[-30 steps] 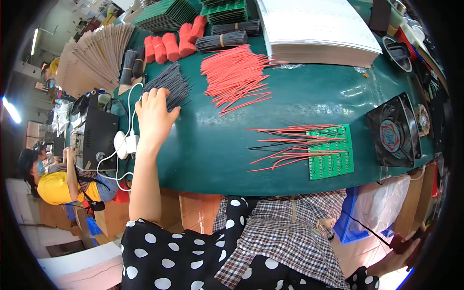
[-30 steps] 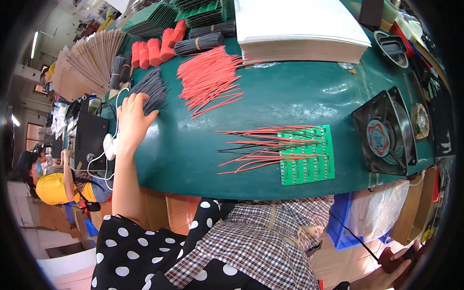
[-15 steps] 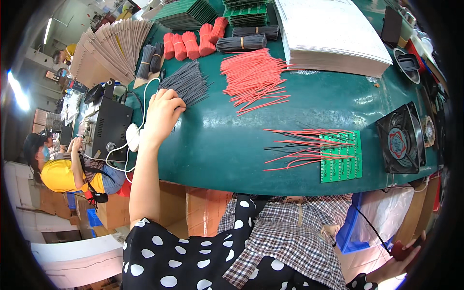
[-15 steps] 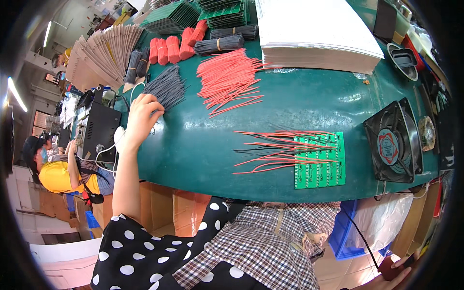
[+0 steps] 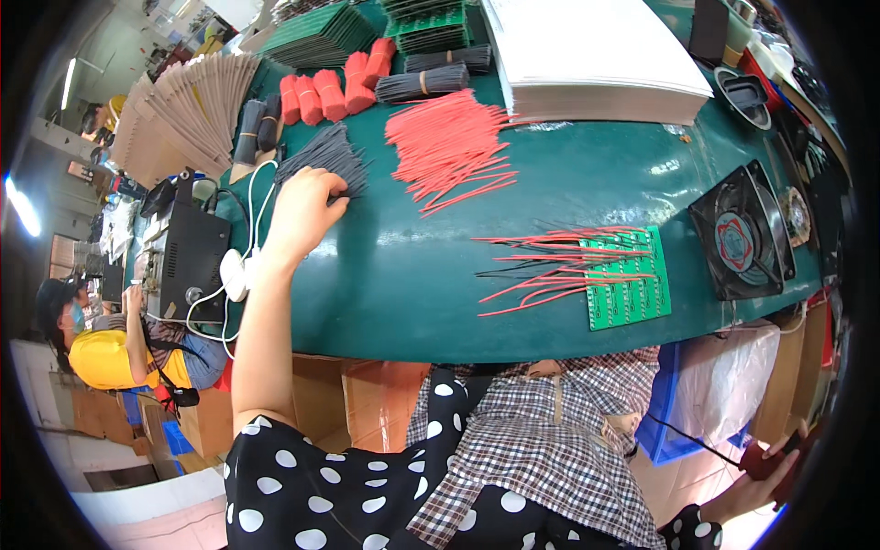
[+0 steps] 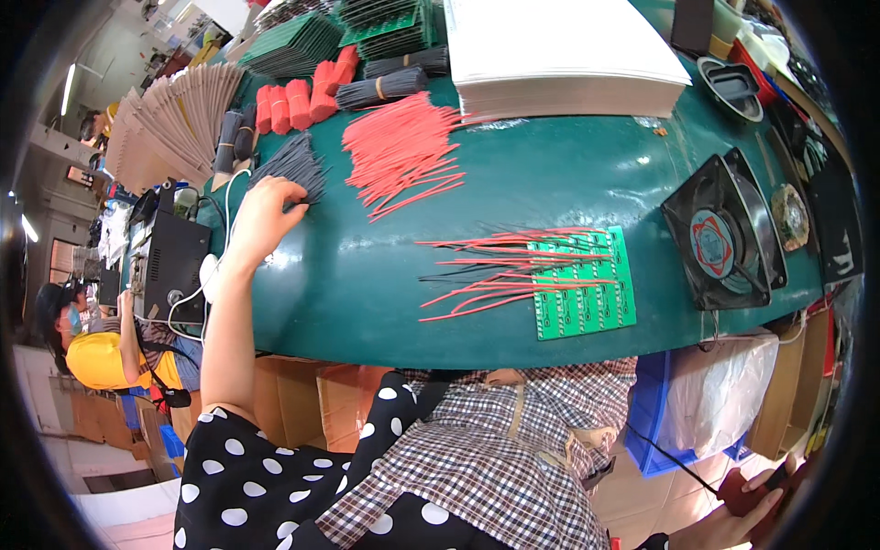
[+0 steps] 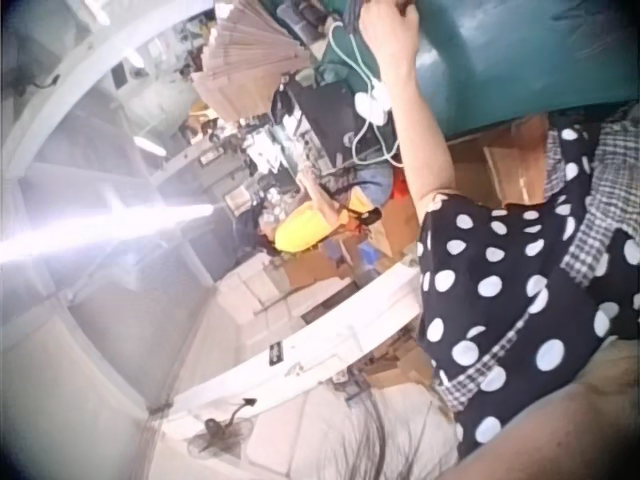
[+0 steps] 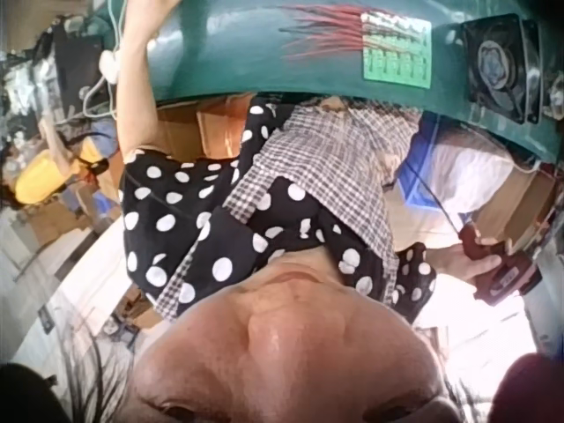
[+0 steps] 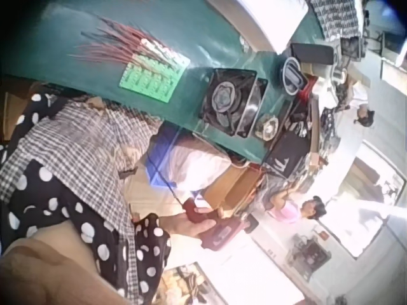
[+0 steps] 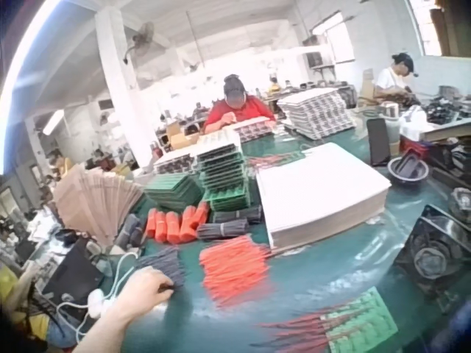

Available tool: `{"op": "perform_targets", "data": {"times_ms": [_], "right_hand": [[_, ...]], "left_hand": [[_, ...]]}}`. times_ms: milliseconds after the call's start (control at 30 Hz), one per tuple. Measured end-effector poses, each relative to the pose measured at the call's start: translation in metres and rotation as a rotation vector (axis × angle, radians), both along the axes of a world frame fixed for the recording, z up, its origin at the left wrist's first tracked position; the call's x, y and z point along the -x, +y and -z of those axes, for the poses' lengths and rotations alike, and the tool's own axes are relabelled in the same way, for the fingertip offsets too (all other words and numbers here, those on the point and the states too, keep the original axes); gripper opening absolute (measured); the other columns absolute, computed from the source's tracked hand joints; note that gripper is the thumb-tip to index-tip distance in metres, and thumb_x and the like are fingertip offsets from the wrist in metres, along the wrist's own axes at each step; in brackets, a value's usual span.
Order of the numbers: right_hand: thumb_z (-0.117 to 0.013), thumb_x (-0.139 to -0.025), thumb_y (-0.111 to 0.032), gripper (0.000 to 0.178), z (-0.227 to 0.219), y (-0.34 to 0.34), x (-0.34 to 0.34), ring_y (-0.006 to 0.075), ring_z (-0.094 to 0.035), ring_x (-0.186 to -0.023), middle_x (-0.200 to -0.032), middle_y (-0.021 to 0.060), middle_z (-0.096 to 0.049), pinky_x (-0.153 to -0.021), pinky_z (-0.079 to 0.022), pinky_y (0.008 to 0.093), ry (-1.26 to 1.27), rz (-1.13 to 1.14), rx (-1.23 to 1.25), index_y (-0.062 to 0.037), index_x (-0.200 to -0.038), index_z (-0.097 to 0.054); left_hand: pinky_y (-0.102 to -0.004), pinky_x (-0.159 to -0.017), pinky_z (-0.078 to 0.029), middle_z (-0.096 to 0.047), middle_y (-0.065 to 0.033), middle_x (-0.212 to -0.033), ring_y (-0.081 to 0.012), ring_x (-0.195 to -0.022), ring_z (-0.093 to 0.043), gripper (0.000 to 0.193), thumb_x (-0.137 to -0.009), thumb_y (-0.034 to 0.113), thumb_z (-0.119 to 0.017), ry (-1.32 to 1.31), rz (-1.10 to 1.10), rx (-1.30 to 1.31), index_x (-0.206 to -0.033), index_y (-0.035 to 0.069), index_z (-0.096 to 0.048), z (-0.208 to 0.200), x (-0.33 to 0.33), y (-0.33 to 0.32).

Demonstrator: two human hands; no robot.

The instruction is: The person places wires onto circuit boards and solders them to the contacts using a soldering iron.

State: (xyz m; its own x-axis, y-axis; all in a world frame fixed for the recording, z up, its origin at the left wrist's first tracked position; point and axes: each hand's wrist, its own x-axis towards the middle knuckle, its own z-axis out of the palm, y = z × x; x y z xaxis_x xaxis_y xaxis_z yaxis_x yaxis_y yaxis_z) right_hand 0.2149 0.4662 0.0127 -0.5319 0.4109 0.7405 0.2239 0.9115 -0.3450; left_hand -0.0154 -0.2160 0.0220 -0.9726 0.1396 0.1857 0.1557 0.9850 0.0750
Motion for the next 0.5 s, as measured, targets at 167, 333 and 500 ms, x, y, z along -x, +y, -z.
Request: {"op": "perform_targets", "data": {"times_ms": [167,333,500], "right_hand": [[-0.052,-0.094,-0.013,0.04,-0.015,-0.04,0.017,0.0125,-0.054,-0.077,-0.119,0.0171,-0.057,-0.069,-0.046,0.0222,0.243,-0.353,0.655,0.0049,-0.128,-0.042],[-0.051,-0.093,-0.016,0.038,-0.035,-0.11,0.065,0.0084,-0.044,-0.064,-0.1,0.0116,-0.057,-0.058,-0.04,0.0189,0.344,-0.364,0.674,0.0058,-0.124,-0.044],[-0.054,-0.089,0.004,0.037,0.0,-0.037,0.014,0.0247,-0.055,-0.109,-0.133,0.0169,-0.048,-0.095,-0.046,0.0322,0.104,-0.385,0.014,0.0022,-0.125,-0.051]], "left_hand": [[-0.0432,-0.075,-0.046,-0.06,-0.0168,-0.073,-0.0324,-0.08,-0.059,0.005,-0.066,0.004,-0.057,-0.015,0.105,0.524,-0.069,0.0,-0.057,-0.003,0.025,0.018],[-0.0381,-0.069,-0.048,-0.063,-0.0157,-0.073,-0.0289,-0.074,-0.062,0.013,-0.072,0.006,-0.061,-0.088,-0.023,0.196,-0.08,-0.004,-0.062,-0.013,0.014,-0.007],[-0.0285,-0.066,-0.05,-0.068,-0.0075,-0.083,-0.0137,-0.07,-0.063,0.018,-0.081,0.008,-0.064,-0.191,-0.115,-0.602,-0.091,-0.007,-0.065,0.003,0.027,-0.037]]}}
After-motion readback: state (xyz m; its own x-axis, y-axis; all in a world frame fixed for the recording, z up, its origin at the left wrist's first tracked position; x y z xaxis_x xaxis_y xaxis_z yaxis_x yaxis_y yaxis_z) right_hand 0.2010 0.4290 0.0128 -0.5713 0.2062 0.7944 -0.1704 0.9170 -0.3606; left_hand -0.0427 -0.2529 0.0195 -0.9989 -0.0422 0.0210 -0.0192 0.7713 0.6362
